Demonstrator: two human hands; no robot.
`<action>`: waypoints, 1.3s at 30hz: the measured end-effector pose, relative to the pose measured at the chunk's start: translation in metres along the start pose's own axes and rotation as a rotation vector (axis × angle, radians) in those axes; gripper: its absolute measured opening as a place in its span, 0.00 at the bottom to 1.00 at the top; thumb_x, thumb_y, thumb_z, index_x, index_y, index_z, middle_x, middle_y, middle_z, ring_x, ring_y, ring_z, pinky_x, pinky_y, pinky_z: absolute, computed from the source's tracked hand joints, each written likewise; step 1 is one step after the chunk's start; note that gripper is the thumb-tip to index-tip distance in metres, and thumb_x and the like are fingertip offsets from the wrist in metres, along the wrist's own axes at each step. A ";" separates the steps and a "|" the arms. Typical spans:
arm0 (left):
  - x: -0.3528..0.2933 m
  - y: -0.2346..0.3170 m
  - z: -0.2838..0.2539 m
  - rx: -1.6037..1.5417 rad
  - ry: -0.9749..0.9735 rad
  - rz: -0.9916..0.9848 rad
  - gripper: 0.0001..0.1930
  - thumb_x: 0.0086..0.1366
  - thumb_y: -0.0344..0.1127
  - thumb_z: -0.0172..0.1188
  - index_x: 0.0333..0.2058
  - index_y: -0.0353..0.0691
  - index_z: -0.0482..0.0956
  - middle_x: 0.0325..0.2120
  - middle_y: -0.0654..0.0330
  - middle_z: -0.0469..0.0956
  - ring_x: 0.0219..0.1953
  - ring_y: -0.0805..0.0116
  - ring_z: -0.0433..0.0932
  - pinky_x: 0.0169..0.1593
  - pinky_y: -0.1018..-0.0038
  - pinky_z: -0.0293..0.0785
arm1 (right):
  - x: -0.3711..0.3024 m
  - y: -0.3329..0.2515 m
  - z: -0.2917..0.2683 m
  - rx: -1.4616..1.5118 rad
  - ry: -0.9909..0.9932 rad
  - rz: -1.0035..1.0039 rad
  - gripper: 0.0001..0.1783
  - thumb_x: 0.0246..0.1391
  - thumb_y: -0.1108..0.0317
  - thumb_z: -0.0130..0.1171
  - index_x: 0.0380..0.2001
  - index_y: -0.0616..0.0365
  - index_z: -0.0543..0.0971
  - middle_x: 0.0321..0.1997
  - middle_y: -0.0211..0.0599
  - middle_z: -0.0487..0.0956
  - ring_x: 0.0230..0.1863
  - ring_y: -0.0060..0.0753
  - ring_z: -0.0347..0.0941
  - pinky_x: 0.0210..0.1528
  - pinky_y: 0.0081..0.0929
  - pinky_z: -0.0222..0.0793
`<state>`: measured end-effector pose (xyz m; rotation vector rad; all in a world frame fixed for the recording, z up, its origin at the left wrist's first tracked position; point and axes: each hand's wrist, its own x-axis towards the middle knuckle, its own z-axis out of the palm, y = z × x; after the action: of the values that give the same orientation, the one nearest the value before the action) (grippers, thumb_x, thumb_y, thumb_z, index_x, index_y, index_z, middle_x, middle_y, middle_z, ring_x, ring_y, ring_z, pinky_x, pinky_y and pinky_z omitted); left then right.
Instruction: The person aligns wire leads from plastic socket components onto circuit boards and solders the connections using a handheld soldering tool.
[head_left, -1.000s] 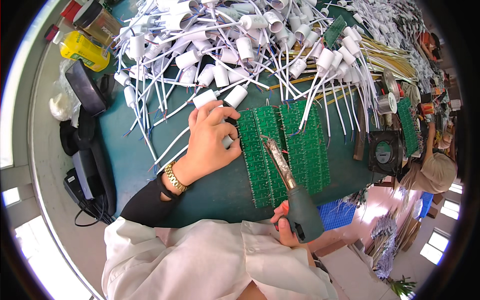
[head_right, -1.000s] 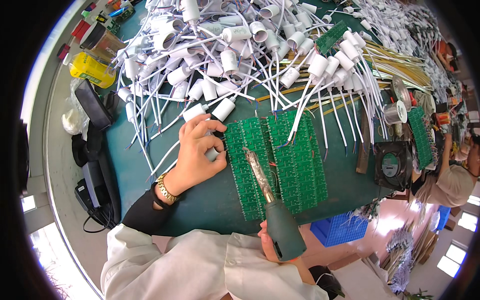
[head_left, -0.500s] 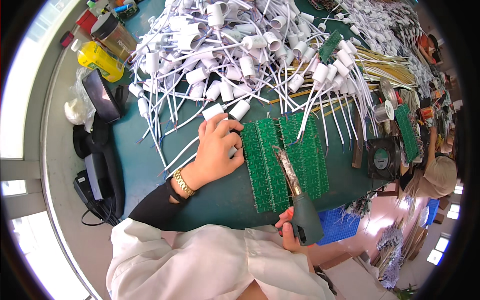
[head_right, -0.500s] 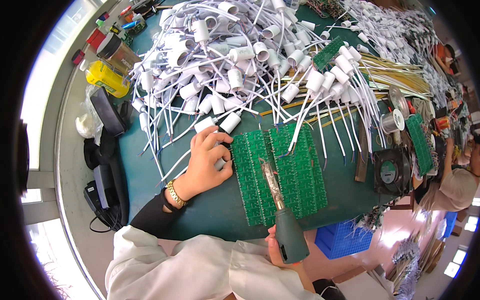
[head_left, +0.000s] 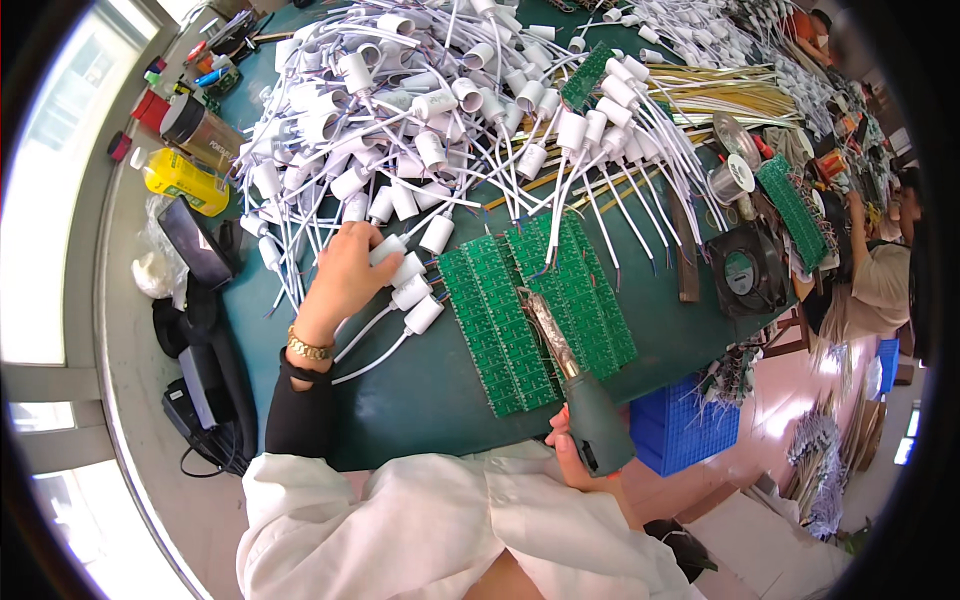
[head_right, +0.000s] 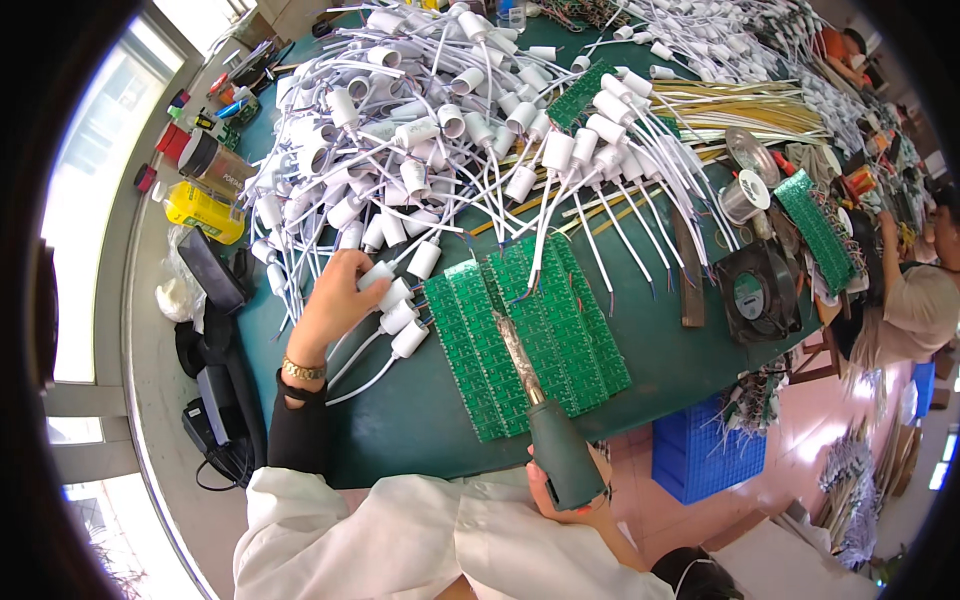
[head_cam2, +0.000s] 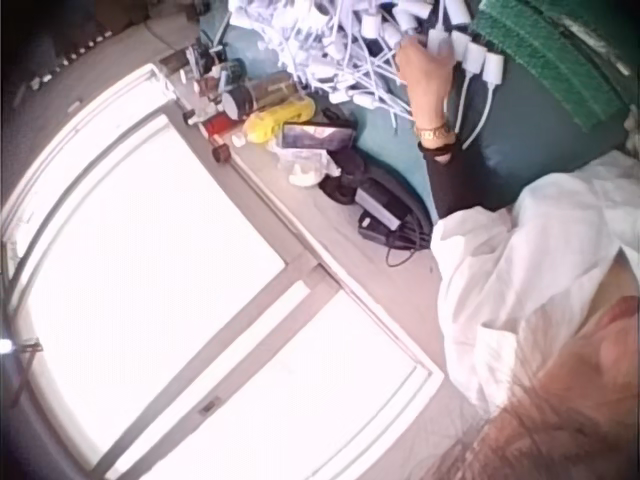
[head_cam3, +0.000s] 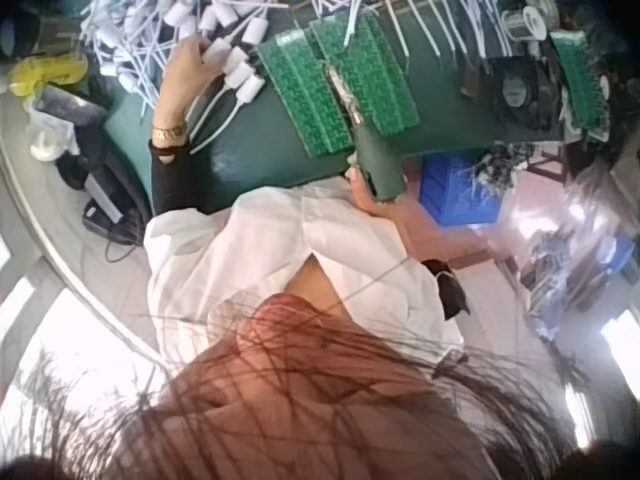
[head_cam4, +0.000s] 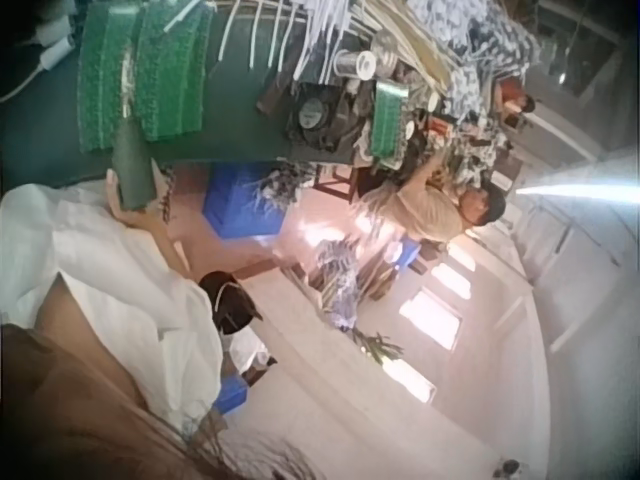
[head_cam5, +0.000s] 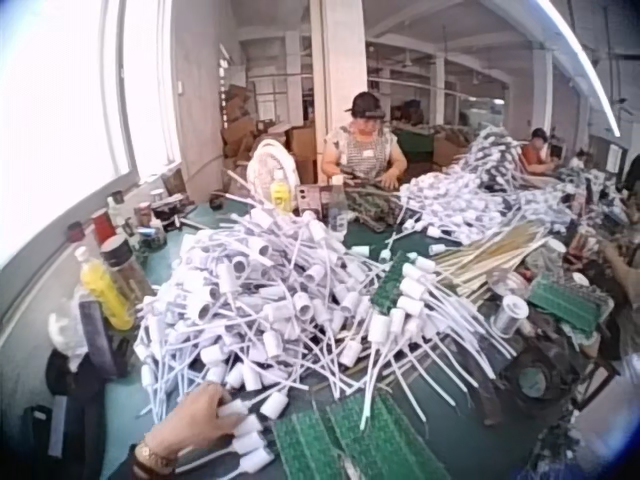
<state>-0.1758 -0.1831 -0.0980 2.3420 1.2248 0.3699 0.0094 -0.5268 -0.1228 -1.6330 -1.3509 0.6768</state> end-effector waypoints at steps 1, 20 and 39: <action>-0.001 0.004 -0.012 -0.055 -0.070 -0.047 0.12 0.56 0.33 0.66 0.35 0.34 0.76 0.31 0.56 0.76 0.34 0.65 0.76 0.38 0.69 0.71 | -0.002 0.002 0.000 -0.018 0.003 -0.005 0.19 0.55 0.71 0.55 0.50 0.60 0.66 0.41 0.41 0.72 0.31 0.25 0.74 0.33 0.26 0.73; -0.061 0.039 -0.115 -0.433 -0.088 -0.057 0.29 0.50 0.19 0.52 0.54 0.38 0.62 0.32 0.59 0.69 0.27 0.73 0.72 0.27 0.79 0.69 | -0.007 -0.007 0.003 0.299 0.272 0.134 0.09 0.50 0.73 0.64 0.37 0.61 0.80 0.35 0.36 0.82 0.34 0.26 0.80 0.36 0.22 0.75; -0.077 0.043 0.035 -0.043 0.166 0.539 0.20 0.47 0.24 0.72 0.41 0.35 0.77 0.38 0.55 0.72 0.34 0.56 0.76 0.36 0.67 0.75 | 0.007 -0.007 0.017 0.529 0.117 0.265 0.10 0.57 0.71 0.53 0.42 0.63 0.75 0.36 0.39 0.77 0.33 0.29 0.75 0.35 0.26 0.74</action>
<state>-0.1736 -0.2775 -0.1072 2.6186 0.6184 0.7705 -0.0066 -0.5152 -0.1242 -1.3970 -0.7853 0.9831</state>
